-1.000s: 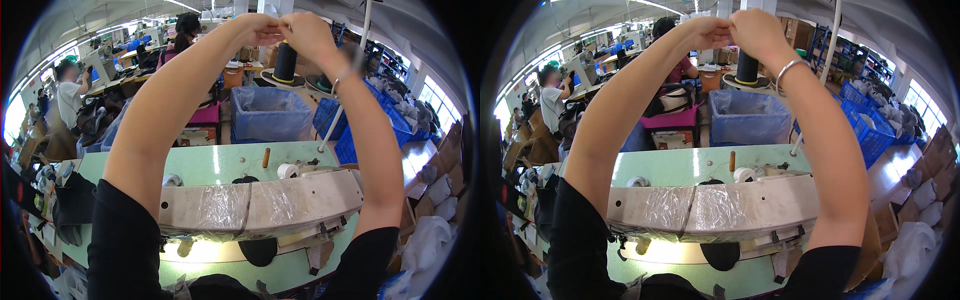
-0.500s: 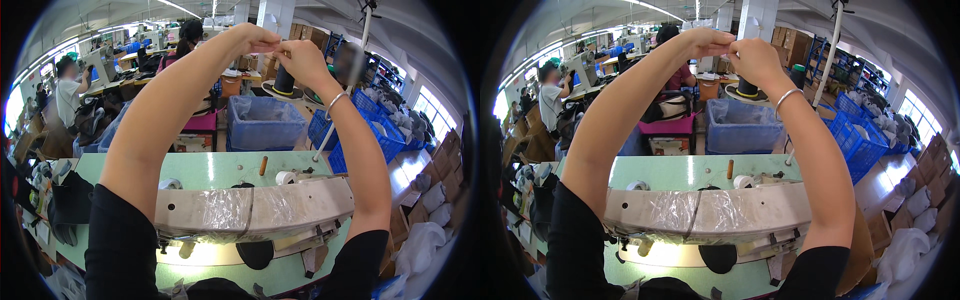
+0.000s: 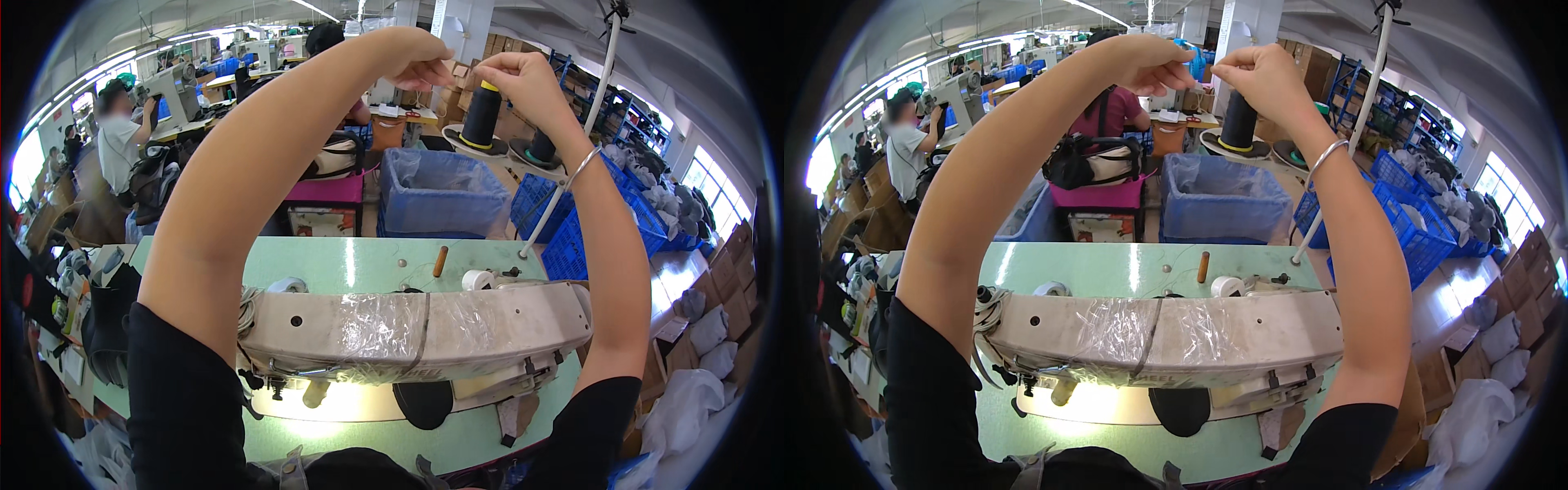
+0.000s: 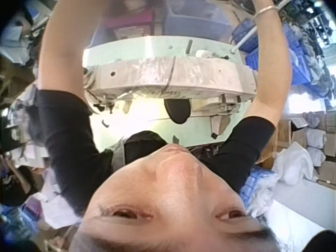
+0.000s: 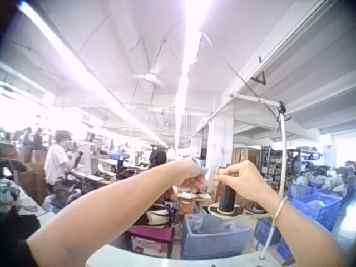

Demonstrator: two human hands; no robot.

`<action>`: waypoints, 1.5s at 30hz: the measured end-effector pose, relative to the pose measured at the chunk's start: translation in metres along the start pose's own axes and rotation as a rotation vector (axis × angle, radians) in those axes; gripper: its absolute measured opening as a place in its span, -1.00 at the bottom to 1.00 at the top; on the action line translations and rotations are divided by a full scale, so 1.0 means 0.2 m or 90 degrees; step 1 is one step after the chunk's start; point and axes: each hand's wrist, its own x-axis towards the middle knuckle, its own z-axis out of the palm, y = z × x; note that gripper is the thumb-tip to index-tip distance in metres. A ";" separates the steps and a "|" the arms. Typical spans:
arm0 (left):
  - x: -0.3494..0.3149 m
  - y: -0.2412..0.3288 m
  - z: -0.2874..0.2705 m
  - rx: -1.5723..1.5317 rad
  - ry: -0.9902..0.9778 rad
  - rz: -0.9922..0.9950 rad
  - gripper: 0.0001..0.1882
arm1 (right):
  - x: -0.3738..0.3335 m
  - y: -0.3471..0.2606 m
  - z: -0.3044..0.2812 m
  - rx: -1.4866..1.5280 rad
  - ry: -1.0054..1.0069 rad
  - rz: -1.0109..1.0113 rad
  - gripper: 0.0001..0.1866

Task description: The person replaces a spool of thread on the sewing machine stand and threads it. The person then sews fabric pieces together using the sewing machine and trims the thread with snips.

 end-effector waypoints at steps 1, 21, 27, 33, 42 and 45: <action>-0.01 0.00 0.00 -0.033 -0.071 -0.005 -0.52 | 0.01 0.00 0.00 -0.014 0.002 -0.011 -0.77; -0.03 0.10 0.21 -0.350 0.108 0.066 -0.86 | -0.08 -0.05 0.08 -0.348 0.180 -0.213 -0.81; -0.01 0.12 0.24 -0.411 0.139 0.091 -0.82 | -0.15 -0.05 0.08 -0.372 0.182 -0.214 -0.83; 0.07 0.05 0.17 -0.405 0.198 0.131 -0.75 | -0.17 0.10 -0.03 -0.202 0.409 -0.276 -0.85; 0.10 0.00 0.09 -0.277 0.113 0.148 -0.80 | 0.19 0.64 -0.26 -0.281 0.242 0.064 -0.54; 0.04 -0.02 0.05 -0.225 0.132 0.149 -0.80 | 0.24 0.70 -0.23 -0.279 0.237 0.080 -0.55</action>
